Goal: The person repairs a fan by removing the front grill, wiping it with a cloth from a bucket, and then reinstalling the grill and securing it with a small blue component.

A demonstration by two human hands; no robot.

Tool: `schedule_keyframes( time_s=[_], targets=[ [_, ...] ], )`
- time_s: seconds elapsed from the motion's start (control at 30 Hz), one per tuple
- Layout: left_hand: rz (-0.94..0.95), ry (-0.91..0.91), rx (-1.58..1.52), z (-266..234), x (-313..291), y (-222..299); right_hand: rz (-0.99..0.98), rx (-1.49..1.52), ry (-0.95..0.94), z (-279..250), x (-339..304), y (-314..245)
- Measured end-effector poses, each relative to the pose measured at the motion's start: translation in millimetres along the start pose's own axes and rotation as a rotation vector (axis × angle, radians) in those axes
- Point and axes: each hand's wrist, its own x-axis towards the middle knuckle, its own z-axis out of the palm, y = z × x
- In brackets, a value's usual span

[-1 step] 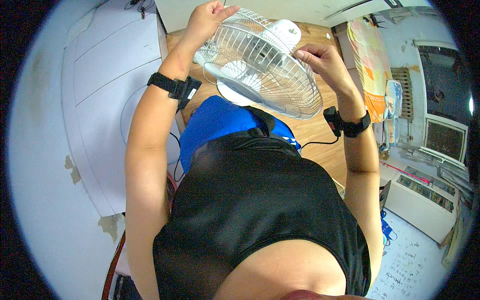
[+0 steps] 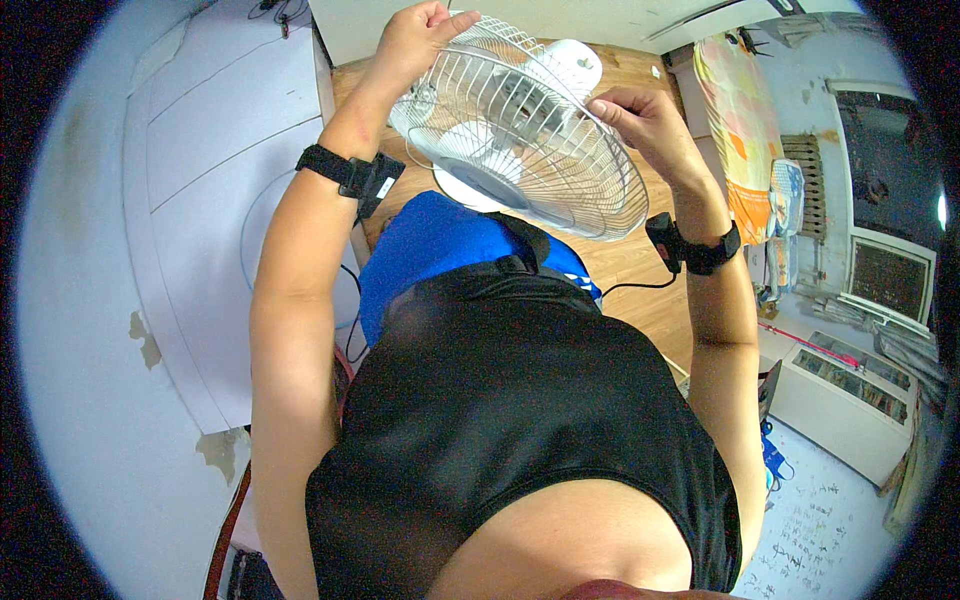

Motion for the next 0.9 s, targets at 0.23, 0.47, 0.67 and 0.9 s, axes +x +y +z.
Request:
schedule_keyframes(
  time_s=[0.23, 0.47, 0.67, 0.9],
  targets=[
    [-0.086, 0.087, 0.059, 3.8, -0.9, 22.9, -0.063, 0.012, -0.028, 0.7, 1.0, 6.0],
    [-0.022, 0.129, 0.130, 4.6, 7.0, 15.3, -0.027, 0.125, -0.068, 2.3, 0.0, 4.4],
    [0.016, 0.118, 0.163, 3.6, 10.2, 14.9, -0.028, 0.143, -0.040, 7.4, -1.3, 3.7],
    [-0.020, 0.050, 0.143, 0.2, 13.0, 19.9, 0.012, 0.055, -0.011, 9.3, -5.4, -5.1]
  ],
)
